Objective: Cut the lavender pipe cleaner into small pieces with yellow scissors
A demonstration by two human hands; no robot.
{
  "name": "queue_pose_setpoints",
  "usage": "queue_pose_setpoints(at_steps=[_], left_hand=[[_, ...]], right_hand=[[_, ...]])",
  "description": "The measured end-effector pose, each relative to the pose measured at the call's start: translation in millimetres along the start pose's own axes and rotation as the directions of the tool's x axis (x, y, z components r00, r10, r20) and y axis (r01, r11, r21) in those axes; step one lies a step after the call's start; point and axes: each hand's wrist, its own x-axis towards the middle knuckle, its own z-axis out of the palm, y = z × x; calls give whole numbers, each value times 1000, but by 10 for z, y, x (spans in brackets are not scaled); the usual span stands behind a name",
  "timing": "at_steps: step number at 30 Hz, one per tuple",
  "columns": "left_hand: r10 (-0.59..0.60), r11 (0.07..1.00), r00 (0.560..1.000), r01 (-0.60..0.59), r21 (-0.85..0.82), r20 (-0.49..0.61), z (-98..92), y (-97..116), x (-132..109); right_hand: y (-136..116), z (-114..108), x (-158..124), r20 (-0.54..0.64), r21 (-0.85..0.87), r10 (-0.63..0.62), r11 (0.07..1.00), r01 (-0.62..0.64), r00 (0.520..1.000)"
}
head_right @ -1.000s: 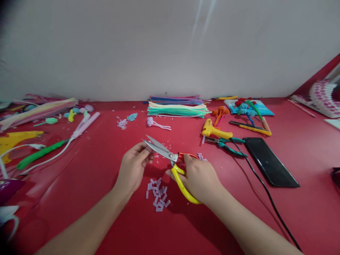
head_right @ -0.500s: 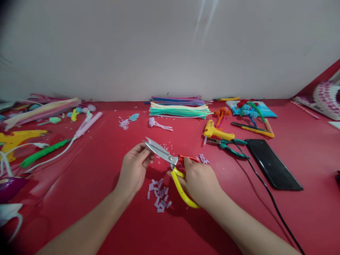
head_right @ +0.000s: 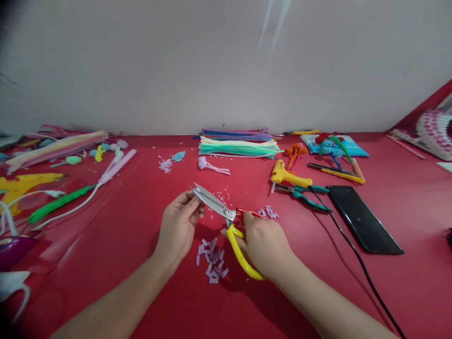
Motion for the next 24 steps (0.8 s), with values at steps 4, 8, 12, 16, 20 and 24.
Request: queue_pose_setpoints(at_steps=[4,8,12,16,20,24], left_hand=[[-15,1000,1000,15,-21,-18,10,7,-3],[-32,999,999,31,-42,-15,18,18,-4],[-20,998,1000,20,-52,-3,13,15,1],[-16,998,1000,17,-54,8,6,8,4],[-23,998,1000,24,-56,5,6,13,1],[-19,998,1000,20,-59,14,4,16,6]], right_hand=[[-2,6,2,-6,-9,6,1000,-6,1000],[-6,8,1,-10,0,2,1000,-2,1000],[-11,3,0,-13,-20,0,1000,0,1000],[-11,-7,1,-9,-27,4,1000,-4,1000],[-13,-12,3,-3,-21,4,1000,-4,1000],[-8,-2,-1,3,-25,6,1000,-6,1000]])
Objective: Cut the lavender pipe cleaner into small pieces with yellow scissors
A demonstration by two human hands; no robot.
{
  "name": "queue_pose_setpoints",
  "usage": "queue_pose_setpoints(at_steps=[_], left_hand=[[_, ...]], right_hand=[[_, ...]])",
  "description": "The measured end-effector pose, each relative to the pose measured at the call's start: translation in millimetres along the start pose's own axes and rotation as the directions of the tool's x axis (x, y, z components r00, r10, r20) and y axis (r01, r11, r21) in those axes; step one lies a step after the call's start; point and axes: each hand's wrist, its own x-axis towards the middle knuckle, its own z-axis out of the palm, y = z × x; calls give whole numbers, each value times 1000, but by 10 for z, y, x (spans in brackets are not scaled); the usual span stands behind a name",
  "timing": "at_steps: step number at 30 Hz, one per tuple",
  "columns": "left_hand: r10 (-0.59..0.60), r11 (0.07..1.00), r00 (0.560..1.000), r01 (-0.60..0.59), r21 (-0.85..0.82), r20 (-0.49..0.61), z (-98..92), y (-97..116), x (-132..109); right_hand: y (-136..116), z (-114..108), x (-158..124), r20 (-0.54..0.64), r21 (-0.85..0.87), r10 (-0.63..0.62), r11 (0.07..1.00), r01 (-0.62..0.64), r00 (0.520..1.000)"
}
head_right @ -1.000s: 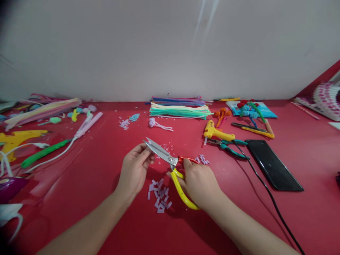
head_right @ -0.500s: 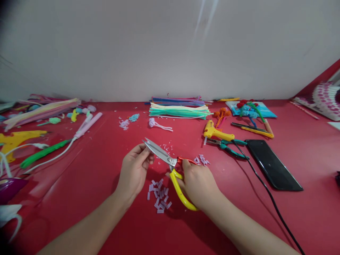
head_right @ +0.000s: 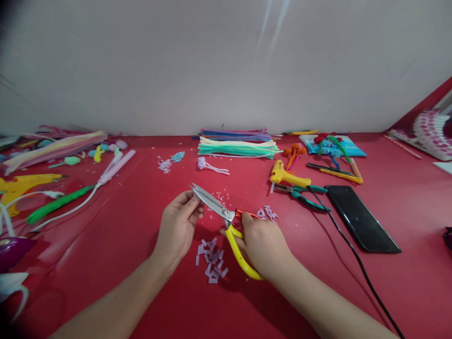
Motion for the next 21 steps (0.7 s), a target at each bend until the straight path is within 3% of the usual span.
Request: queue_pose_setpoints(at_steps=[7,16,21], left_hand=[[5,999,1000,-5,32,10,2,10,1],[-60,998,996,58,38,60,6,-15,-9],[-146,980,974,119,159,174,37,-40,-26]], right_hand=[[29,-13,1,-21,3,4,1000,-4,1000],[115,-92,59,-93,-58,185,980,-190,978],[99,-97,65,-73,188,144,974,-128,987]])
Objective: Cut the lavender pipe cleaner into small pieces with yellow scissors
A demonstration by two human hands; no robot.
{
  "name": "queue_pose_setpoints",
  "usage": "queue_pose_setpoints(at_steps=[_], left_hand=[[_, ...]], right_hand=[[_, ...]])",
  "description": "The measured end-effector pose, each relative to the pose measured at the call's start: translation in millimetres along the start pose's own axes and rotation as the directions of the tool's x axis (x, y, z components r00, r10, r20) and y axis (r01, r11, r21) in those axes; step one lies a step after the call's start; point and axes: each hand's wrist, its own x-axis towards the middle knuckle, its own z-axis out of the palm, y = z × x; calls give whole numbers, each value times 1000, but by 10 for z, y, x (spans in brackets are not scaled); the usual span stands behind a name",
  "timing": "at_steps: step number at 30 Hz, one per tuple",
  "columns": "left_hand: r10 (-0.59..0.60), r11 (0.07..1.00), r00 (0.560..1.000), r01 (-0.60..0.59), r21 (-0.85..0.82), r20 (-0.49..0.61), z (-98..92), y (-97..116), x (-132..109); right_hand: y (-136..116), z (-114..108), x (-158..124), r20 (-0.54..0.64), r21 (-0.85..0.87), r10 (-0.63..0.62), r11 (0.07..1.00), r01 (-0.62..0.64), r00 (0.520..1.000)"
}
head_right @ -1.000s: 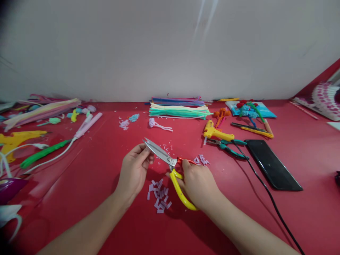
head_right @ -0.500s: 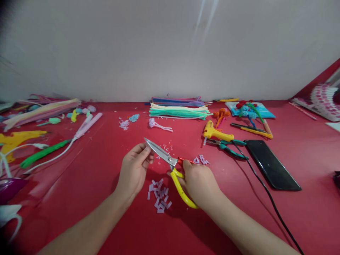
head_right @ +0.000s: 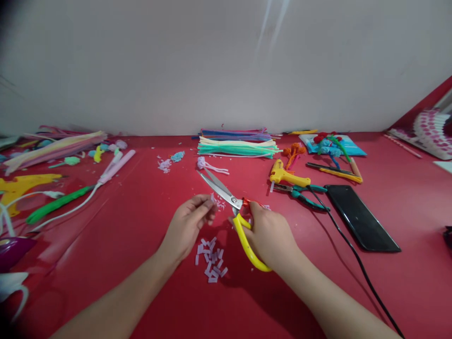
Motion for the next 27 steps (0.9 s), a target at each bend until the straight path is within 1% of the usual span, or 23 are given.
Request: queue_pose_setpoints(at_steps=[3,7,10,12,14,18,21,23,24,25,27], left_hand=[[-59,991,987,40,128,148,38,-2,-19],[-161,969,944,95,230,288,76,-4,-58],[-190,960,921,101,262,340,86,0,-90],[-190,958,924,100,269,333,89,3,-108],[-189,956,932,103,274,309,96,5,-121],[-177,952,944,93,291,278,115,8,-135],[-173,952,947,90,294,270,108,10,-127],[-150,962,960,88,258,234,83,18,-103],[-123,972,973,78,221,198,64,25,-85],[-86,983,985,59,174,150,44,32,-65],[1,998,1000,-3,70,31,2,49,-25]], right_hand=[[-25,25,-21,27,264,-15,964,7,1000],[-75,22,-57,37,553,-8,833,-14,999],[-117,-16,-75,65,682,19,729,-58,998],[-126,-23,-77,74,704,37,706,-79,997],[-114,-1,-73,60,688,34,723,-66,998],[-66,76,-63,30,613,8,790,-25,1000],[-39,79,-56,50,531,-29,848,-2,998],[-26,50,-47,65,407,-42,913,12,997],[-20,33,-42,58,320,-35,947,15,998],[-15,18,-37,42,231,-25,973,15,999],[-11,3,-31,14,89,-16,996,14,1000]])
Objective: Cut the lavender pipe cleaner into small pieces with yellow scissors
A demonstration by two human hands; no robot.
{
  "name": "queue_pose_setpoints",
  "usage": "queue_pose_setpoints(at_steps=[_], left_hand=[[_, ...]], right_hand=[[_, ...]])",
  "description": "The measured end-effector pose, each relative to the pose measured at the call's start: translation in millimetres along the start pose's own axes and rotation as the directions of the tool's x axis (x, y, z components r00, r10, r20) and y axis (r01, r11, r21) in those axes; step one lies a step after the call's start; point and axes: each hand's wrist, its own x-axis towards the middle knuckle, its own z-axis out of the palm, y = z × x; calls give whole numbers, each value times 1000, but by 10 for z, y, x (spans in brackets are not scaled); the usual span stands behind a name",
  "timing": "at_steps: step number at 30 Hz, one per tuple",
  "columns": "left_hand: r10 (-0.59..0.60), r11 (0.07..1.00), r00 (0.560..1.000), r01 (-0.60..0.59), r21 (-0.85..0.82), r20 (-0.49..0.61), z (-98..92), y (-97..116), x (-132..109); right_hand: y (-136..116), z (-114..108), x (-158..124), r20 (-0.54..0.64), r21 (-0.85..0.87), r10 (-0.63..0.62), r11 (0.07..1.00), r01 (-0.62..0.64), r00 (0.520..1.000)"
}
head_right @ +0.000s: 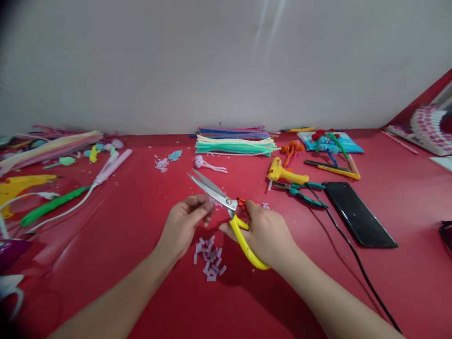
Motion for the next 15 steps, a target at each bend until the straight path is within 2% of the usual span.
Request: queue_pose_setpoints(at_steps=[2,4,8,15], left_hand=[[61,994,992,-71,-86,-113,-34,11,29],[97,983,981,-121,-135,-170,-52,19,41],[130,972,971,-164,-167,-199,-58,28,37],[115,967,971,-158,-201,-210,-73,15,51]], right_hand=[[-2,5,-3,15,-68,-16,998,17,1000],[-10,23,-13,45,-104,-40,994,45,998],[-25,55,-34,85,-154,-77,984,89,993],[-18,68,-34,83,-196,-90,975,105,992]])
